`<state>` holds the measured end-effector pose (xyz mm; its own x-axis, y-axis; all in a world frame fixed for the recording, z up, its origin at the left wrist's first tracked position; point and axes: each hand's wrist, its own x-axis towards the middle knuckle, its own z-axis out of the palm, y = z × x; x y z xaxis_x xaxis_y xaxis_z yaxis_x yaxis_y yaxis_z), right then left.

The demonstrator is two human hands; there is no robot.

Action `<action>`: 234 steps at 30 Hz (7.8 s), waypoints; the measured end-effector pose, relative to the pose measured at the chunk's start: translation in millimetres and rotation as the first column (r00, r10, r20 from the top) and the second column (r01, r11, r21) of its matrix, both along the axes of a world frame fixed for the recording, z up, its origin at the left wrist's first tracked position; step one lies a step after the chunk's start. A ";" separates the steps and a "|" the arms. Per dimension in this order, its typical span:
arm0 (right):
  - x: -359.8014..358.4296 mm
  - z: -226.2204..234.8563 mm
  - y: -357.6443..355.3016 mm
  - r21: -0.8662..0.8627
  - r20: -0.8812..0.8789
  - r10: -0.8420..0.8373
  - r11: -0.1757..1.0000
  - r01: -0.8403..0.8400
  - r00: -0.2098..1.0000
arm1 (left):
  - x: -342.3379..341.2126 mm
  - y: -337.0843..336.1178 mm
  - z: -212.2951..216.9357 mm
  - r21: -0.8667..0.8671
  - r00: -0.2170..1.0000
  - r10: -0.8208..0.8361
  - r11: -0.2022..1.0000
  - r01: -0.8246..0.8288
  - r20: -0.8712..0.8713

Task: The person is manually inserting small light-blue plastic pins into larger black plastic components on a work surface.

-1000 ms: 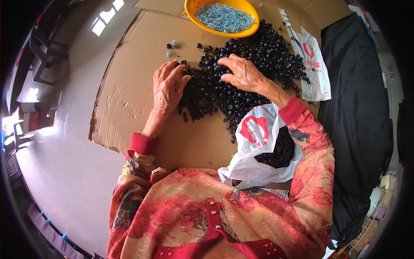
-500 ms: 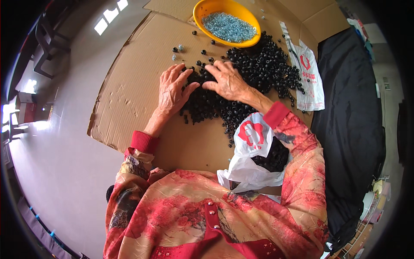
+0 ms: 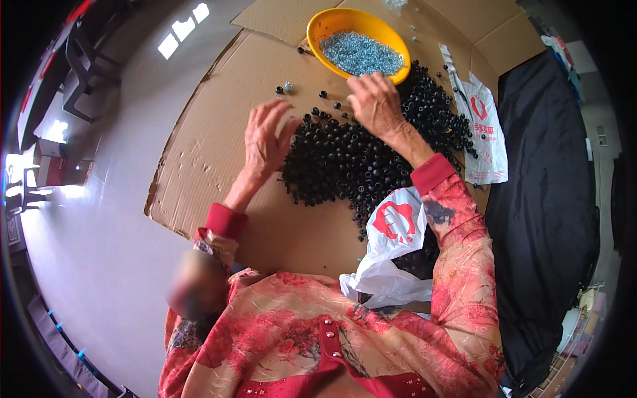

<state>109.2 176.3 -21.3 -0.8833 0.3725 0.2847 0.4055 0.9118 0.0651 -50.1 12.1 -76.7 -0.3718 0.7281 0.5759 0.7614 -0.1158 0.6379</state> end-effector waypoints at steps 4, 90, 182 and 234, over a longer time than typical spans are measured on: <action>8.2 -18.3 39.3 0.179 -0.111 0.028 0.984 -0.008 0.993 | -30.8 42.7 4.5 -0.082 0.998 0.030 0.996 -0.034 -0.053; 63.2 7.3 11.8 -0.353 0.234 0.096 0.935 -0.008 0.967 | 70.9 -8.6 14.7 -0.385 0.847 -0.455 0.859 0.336 -0.275; -8.8 -31.5 18.7 -0.465 -0.134 0.167 0.860 -0.211 0.977 | 70.3 -21.7 32.4 0.431 -0.481 -0.265 0.859 0.276 0.836; 87.1 62.2 -74.3 -0.786 -0.311 -0.099 0.586 -0.197 0.945 | 115.6 -20.5 47.8 0.529 -0.618 -0.229 0.770 0.357 0.752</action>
